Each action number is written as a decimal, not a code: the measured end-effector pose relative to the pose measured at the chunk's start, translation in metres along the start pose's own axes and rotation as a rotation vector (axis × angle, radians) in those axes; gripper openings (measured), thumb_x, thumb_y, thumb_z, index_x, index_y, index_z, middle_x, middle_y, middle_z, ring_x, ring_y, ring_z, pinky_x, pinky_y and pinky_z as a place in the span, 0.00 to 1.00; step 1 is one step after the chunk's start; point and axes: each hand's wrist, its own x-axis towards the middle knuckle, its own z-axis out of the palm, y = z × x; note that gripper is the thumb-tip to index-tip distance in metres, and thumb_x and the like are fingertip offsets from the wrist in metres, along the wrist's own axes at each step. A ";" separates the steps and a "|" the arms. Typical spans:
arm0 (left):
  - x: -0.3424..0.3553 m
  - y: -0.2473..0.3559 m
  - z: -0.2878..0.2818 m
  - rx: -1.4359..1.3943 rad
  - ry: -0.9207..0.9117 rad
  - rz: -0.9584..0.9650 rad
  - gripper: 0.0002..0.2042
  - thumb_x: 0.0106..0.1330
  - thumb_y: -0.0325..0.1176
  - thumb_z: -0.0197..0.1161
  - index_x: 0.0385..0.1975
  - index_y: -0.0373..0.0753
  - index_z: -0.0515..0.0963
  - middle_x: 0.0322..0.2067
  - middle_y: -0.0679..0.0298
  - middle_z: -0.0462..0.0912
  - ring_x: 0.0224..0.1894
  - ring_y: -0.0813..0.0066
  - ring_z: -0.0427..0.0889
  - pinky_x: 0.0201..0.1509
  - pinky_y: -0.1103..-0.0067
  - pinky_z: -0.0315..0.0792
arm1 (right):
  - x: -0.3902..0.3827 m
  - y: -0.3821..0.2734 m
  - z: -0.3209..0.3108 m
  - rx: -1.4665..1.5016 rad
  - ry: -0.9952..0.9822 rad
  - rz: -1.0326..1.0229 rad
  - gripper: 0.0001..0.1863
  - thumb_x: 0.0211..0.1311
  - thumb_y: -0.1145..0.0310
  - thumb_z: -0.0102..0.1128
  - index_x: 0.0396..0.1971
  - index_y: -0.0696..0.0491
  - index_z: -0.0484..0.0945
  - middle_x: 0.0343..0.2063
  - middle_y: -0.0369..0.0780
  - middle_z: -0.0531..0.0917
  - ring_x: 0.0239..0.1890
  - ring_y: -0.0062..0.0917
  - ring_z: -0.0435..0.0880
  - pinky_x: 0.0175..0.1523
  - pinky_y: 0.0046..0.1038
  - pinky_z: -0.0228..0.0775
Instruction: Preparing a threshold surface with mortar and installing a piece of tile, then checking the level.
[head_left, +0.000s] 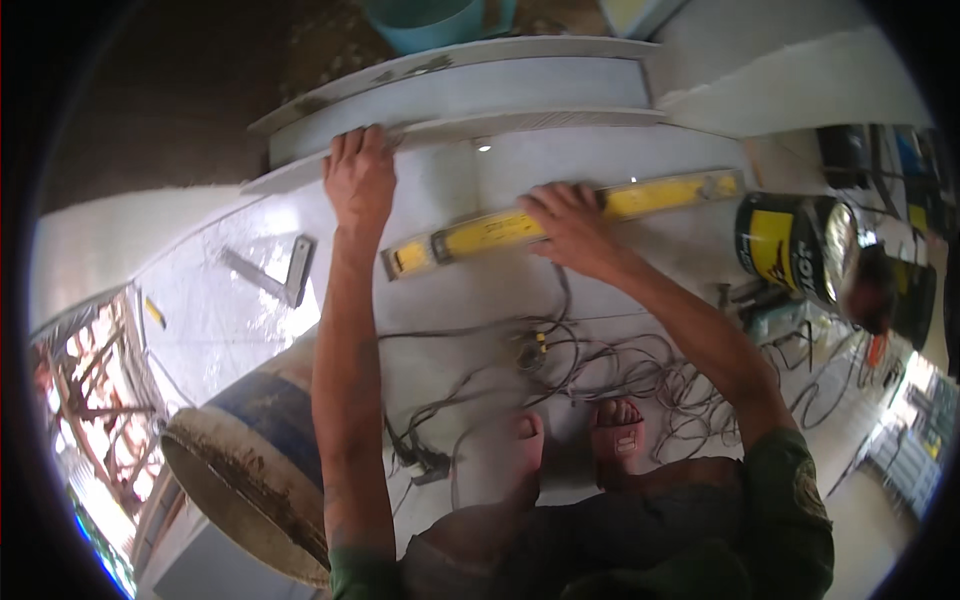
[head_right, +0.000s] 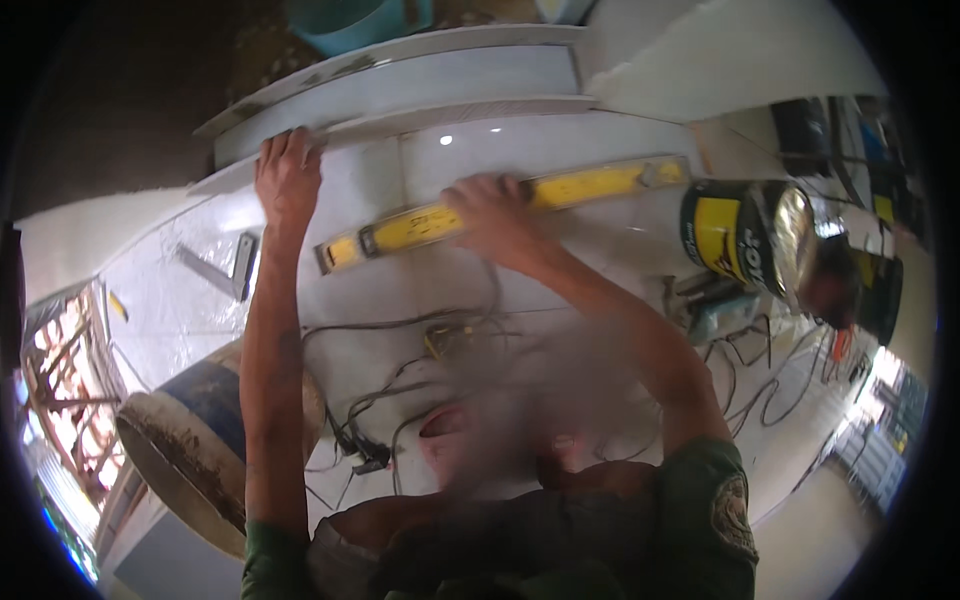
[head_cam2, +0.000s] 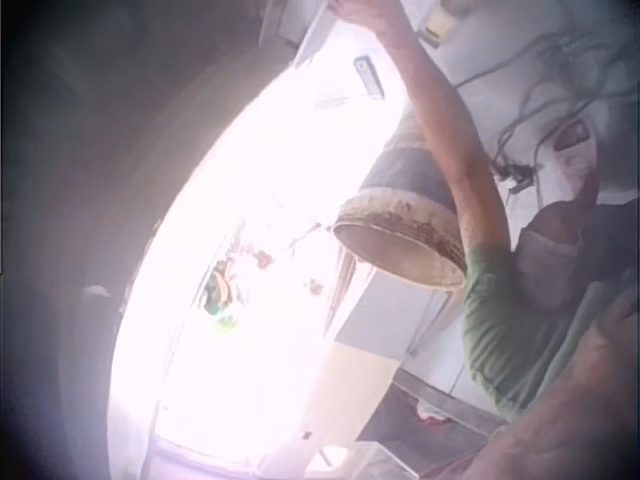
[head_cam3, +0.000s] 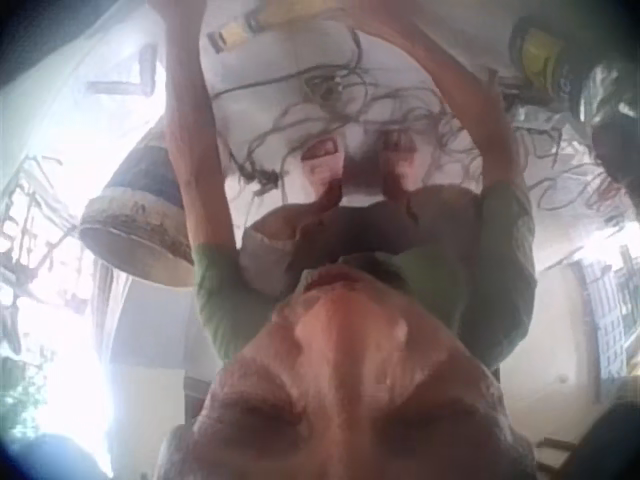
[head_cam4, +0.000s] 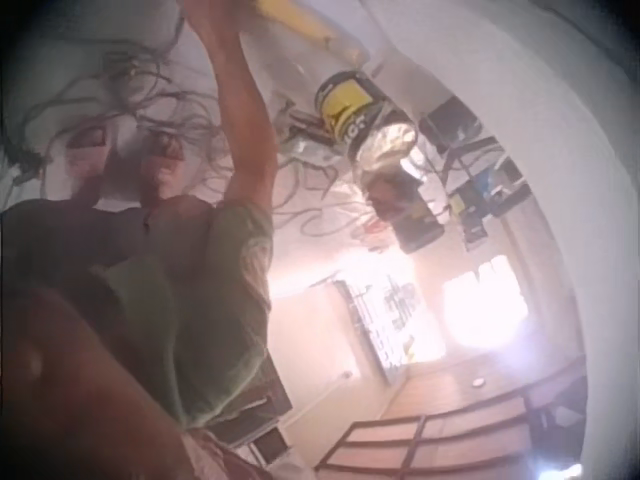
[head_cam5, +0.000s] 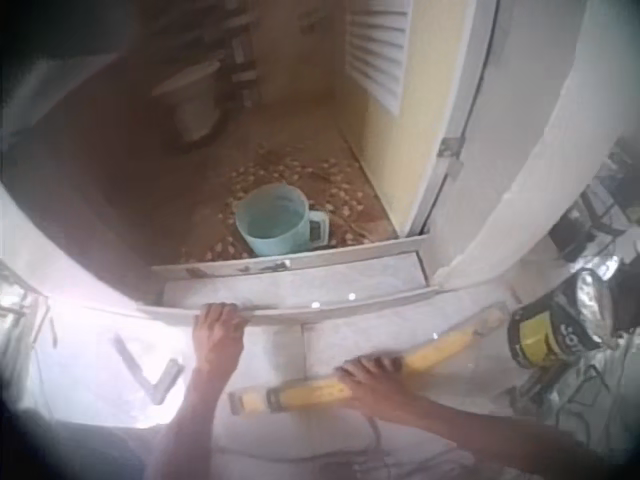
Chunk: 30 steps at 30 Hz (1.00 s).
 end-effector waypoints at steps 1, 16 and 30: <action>-0.003 -0.003 0.000 0.016 -0.036 -0.025 0.13 0.51 0.31 0.65 0.37 0.40 0.77 0.36 0.61 0.79 0.43 0.60 0.75 0.46 0.67 0.70 | 0.001 -0.006 0.008 0.003 0.006 -0.025 0.34 0.47 0.58 0.64 0.56 0.52 0.65 0.52 0.40 0.67 0.58 0.33 0.62 0.57 0.44 0.53; -0.007 0.002 0.003 0.041 -0.056 -0.013 0.12 0.51 0.32 0.65 0.35 0.39 0.77 0.35 0.62 0.78 0.43 0.61 0.75 0.43 0.66 0.70 | 0.010 -0.033 0.020 0.474 -0.042 0.128 0.32 0.57 0.55 0.59 0.57 0.59 0.64 0.55 0.52 0.66 0.58 0.45 0.65 0.60 0.39 0.60; -0.014 -0.005 0.009 0.033 0.075 0.008 0.06 0.53 0.28 0.55 0.31 0.40 0.75 0.34 0.63 0.76 0.42 0.62 0.73 0.42 0.65 0.67 | -0.051 -0.016 -0.019 0.082 -0.135 -0.090 0.32 0.54 0.54 0.61 0.57 0.54 0.66 0.54 0.46 0.65 0.58 0.42 0.62 0.60 0.41 0.57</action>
